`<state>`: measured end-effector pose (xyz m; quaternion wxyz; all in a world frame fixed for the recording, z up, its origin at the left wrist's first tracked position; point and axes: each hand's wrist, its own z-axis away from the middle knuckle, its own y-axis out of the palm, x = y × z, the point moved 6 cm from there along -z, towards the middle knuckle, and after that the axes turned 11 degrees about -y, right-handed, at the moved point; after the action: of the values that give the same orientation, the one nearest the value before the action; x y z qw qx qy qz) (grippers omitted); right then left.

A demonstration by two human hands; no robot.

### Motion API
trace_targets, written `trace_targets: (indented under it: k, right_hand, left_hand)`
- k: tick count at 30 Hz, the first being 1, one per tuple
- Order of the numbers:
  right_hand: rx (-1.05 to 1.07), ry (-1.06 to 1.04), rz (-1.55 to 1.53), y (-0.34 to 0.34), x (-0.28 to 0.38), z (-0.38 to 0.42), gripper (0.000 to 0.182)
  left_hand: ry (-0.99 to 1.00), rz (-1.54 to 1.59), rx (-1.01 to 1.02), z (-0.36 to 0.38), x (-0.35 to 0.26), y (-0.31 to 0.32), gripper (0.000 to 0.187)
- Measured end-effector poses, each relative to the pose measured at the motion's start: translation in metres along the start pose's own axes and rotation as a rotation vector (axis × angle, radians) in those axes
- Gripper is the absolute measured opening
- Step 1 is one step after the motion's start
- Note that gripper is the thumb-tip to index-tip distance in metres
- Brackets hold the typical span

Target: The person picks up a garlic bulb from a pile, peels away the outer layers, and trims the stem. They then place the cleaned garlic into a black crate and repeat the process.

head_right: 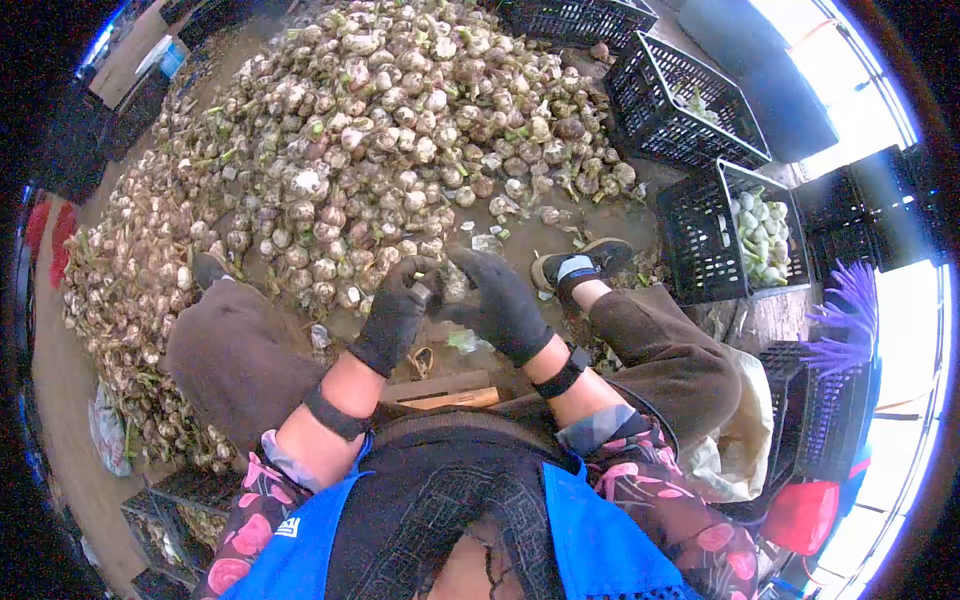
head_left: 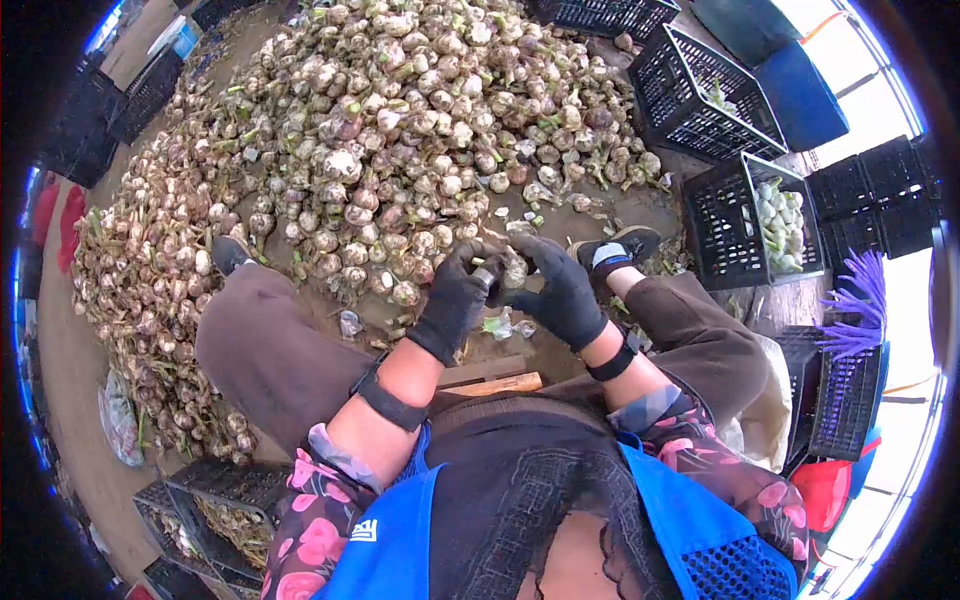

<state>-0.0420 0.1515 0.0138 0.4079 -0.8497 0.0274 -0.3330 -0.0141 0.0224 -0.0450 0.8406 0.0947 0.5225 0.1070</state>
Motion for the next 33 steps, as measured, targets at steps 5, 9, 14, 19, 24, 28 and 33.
trace_targets:
  k: [5, 9, 14, 19, 24, 28, 33]
  right_hand:
    - [0.003, 0.18, -0.136, 0.004, -0.013, 0.003, 0.069]
    - [-0.105, 0.242, -0.052, -0.013, -0.023, 0.004, 0.07]
    - [-0.069, 0.038, 0.113, -0.01, -0.009, -0.001, 0.068]
    - [-0.077, 0.142, -0.123, -0.002, -0.013, 0.003, 0.059]
    - [-0.245, 0.58, -0.951, 0.024, -0.049, 0.028, 0.045]
    - [-0.242, 0.606, -0.998, 0.013, -0.043, 0.024, 0.036]
    - [-0.229, 0.333, -0.669, 0.012, -0.04, 0.022, 0.031]
  left_hand:
    - [-0.009, 0.19, 0.18, -0.004, 0.003, 0.003, 0.032]
    - [0.067, 0.149, 0.208, 0.002, -0.009, 0.011, 0.032]
    - [-0.028, 0.217, 0.126, -0.002, -0.004, 0.009, 0.039]
    - [0.148, -0.025, -0.075, -0.003, -0.01, 0.007, 0.046]
    - [0.008, 0.208, 0.132, 0.002, -0.011, 0.011, 0.046]
    - [-0.037, 0.392, 0.17, 0.001, -0.006, 0.013, 0.034]
    - [0.016, 0.001, 0.053, -0.005, -0.005, 0.01, 0.036]
